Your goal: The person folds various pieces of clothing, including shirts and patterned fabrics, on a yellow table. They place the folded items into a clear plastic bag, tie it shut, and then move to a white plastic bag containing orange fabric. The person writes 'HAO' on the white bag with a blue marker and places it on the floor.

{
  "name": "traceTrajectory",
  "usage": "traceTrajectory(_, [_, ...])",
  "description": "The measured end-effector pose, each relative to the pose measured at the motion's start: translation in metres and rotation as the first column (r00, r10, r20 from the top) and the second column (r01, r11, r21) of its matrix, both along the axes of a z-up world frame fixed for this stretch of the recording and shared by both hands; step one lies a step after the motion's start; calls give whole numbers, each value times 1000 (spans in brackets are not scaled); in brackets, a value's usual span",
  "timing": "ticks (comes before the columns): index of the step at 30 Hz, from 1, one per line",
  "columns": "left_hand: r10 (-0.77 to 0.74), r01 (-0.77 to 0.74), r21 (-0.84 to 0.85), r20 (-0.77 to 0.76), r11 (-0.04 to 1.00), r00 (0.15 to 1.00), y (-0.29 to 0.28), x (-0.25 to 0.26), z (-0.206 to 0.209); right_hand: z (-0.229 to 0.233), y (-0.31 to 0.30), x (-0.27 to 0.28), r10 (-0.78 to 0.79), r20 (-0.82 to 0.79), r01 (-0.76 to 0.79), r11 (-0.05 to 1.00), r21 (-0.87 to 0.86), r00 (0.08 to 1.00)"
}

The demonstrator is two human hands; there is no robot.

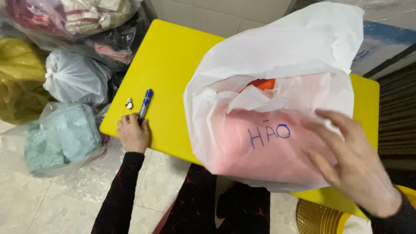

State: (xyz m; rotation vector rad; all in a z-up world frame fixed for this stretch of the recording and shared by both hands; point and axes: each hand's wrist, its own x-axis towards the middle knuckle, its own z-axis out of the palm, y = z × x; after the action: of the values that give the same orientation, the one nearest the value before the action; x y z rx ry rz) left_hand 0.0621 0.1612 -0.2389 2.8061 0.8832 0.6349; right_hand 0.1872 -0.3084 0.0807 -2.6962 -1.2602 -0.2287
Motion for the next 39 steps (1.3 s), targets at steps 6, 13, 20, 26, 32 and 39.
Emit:
traceTrajectory(6, [-17, 12, -88, -60, 996, 998, 5, -19, 7, -2, 24, 138, 22, 386, 72, 972, -225, 922])
traceTrajectory(13, [41, -62, -176, -122, 982, 992, -4, -6, 84, 42, 62, 232, 40, -237, -57, 996, -67, 971])
traceTrajectory(20, [-356, 511, -364, 415, 779, 837, -148, 54, 211, 105, 116, 258, -173, -537, 114, 983, -143, 826])
traceTrajectory(26, [-624, 679, -339, 270, 652, 734, -268, 144, 244, 111, 106, 279, -65, -712, -86, 981, -174, 699])
traceTrajectory(32, [-742, 400, -684, -315, 609, 592, -292, 144, 262, 64, 33, 294, 72, -499, -335, 822, -461, 864])
traceTrajectory(39, [-552, 445, -788, 164, 424, 817, -266, 73, 408, 105, 3, 291, 280, -754, -322, 942, 95, 595])
